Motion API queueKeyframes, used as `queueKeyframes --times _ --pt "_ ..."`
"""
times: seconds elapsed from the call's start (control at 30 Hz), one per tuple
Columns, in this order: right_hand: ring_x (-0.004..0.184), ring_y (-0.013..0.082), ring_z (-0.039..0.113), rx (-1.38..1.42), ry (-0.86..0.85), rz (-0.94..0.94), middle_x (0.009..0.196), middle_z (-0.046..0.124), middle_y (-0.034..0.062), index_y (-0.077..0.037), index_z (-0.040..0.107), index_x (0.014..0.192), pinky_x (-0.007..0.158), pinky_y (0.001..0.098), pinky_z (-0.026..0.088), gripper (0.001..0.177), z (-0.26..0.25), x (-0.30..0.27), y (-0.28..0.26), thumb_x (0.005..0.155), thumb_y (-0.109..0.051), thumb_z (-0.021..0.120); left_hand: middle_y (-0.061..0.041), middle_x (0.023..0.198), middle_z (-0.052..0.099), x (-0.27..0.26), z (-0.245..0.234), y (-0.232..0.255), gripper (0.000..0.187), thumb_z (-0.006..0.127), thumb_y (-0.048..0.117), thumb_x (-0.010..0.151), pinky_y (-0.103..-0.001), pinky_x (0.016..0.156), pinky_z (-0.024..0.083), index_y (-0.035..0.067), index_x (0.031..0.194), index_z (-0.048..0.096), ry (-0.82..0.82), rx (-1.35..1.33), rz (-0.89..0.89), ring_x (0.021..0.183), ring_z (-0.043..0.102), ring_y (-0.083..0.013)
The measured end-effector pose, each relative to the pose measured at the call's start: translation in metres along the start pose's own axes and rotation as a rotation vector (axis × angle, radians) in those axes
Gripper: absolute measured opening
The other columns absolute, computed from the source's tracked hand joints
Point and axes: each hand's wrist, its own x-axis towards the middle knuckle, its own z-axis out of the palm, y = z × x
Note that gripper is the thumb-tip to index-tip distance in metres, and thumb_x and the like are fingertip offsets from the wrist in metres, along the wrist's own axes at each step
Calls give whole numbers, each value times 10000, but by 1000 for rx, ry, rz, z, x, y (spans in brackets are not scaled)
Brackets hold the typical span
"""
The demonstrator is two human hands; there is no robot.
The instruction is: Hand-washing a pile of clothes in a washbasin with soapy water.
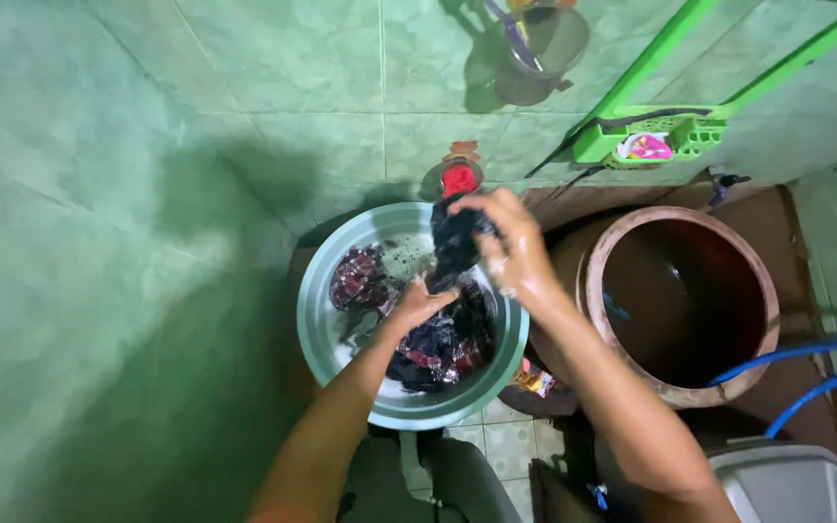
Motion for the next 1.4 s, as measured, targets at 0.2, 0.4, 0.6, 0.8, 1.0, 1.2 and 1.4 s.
queueKeyframes --times 0.2,0.4,0.6,0.8,1.0,1.2,1.4 --pt "898 281 550 -87 170 76 965 547 121 -63 681 1194 851 334 451 405 -53 -7 -18 837 93 569 -183 1053 694 -9 -14 50 529 741 252 893 -405 913 537 22 1323 536 -44 123 -27 972 661 -284" --pt "914 353 568 -218 211 190 973 533 184 -57 670 1234 852 377 471 434 -60 -43 22 848 115 576 -265 1168 654 -11 -35 84 690 783 200 821 -451 963 508 20 1373 410 -44 352 136 1110 655 -391" --pt "1108 429 637 -298 202 172 1157 663 229 -50 638 1210 954 445 506 444 -5 -100 125 790 86 680 -268 1182 616 -21 -43 178 761 805 172 718 -457 966 496 42 1322 362 -61 451 80 1119 640 -418" --pt "896 459 727 -127 -45 909 983 711 323 -152 624 1338 874 468 546 378 29 -106 112 965 -154 687 -251 1127 616 -36 -49 259 709 783 101 707 -471 944 491 77 1295 386 -110 429 255 1111 635 -417" --pt "1102 470 584 -87 -212 -39 1205 628 319 79 558 1295 975 527 454 836 43 -92 109 651 -257 971 -188 1020 663 -39 -45 279 565 789 117 738 -450 874 520 99 1221 495 -135 448 227 1012 674 -361" --pt "1167 228 715 227 -310 544 1230 795 149 8 742 1242 1071 366 545 681 85 -96 116 738 -405 938 -170 1001 675 -25 -32 268 514 741 58 778 -404 803 556 97 1243 526 -104 165 166 945 687 -308" --pt "1038 156 654 770 75 492 1143 670 2 -95 518 1328 917 340 523 684 73 -77 72 715 -185 807 -163 1125 664 -43 -62 281 621 562 -72 796 -354 835 577 90 1395 538 -119 402 395 1003 696 -300"
